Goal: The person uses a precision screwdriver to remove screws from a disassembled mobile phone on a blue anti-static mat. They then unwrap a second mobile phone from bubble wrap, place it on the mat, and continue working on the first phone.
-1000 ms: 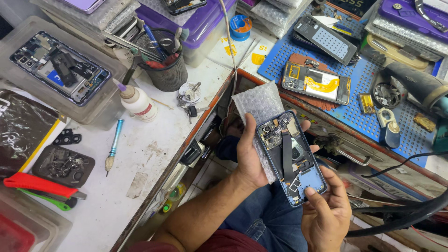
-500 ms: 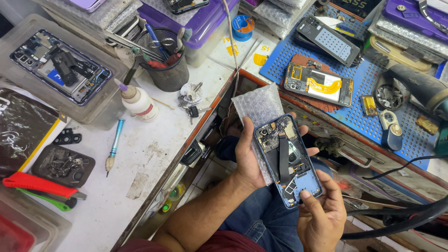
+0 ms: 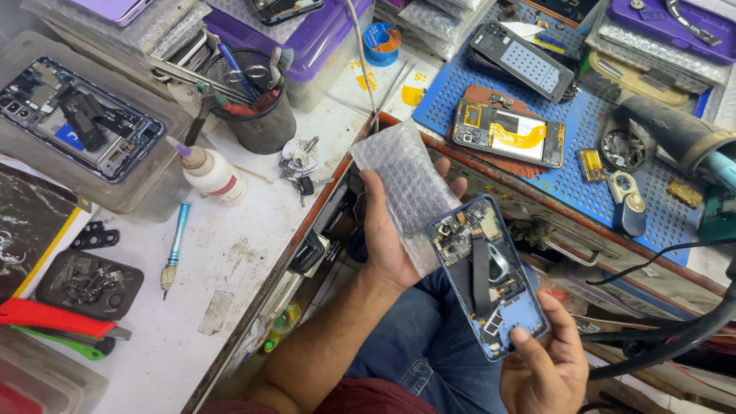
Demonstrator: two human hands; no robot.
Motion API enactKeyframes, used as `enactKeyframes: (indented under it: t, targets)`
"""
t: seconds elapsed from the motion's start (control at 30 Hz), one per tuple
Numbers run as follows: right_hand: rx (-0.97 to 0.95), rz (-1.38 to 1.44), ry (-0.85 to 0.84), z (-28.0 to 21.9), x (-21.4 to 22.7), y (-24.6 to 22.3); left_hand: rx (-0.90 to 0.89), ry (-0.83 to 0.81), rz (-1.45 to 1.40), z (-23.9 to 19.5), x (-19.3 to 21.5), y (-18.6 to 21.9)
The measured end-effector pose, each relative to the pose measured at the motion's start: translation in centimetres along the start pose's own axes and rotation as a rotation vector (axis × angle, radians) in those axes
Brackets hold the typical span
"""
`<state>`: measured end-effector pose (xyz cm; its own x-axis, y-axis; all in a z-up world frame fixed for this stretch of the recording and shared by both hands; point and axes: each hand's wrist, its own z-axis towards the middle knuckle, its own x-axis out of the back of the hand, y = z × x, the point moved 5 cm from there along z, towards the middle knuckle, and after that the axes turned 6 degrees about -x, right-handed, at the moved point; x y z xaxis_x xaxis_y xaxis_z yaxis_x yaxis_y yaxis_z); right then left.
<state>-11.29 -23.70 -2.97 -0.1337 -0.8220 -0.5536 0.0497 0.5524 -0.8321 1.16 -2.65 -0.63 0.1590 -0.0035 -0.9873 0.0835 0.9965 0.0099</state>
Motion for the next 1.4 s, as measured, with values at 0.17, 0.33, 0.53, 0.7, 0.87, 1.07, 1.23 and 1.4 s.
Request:
enactKeyframes:
  t: [0.17, 0.33, 0.53, 0.7, 0.87, 1.07, 1.23, 1.4]
  targets:
    - [-0.072, -0.103, 0.067, -1.5, 5.8, -0.8, -0.051, -0.044, -0.082, 1.3, -0.9, 1.1]
    - [-0.163, -0.375, 0.126, -2.2, 10.1, 0.9, -0.030, 0.007, -0.098, 1.4, -1.3, 1.4]
    - [-0.131, -0.057, 0.022, -2.6, 8.0, 2.3, 0.006, -0.020, -0.087, 0.4, -2.0, 0.0]
    - [-0.175, -0.100, 0.087, -2.2, 6.0, 1.4, 0.012, -0.036, -0.087, 0.3, -2.5, -0.1]
    - [-0.108, -0.138, 0.122, -2.1, 5.5, 0.6, 0.000, -0.038, 0.020, 0.0, -2.6, 0.0]
    - [-0.160, 0.010, 0.076, -2.0, 4.6, 2.9, 0.029, -0.014, -0.026, 0.0, -2.9, -0.9]
    - [-0.183, 0.127, 0.047, -2.0, 4.4, 4.6, 0.023, -0.034, -0.073, 0.0, -3.1, -0.5]
    - [-0.141, 0.125, 0.034, -2.1, 4.0, 4.8, -0.012, -0.045, -0.019, 0.0, -3.2, -0.1]
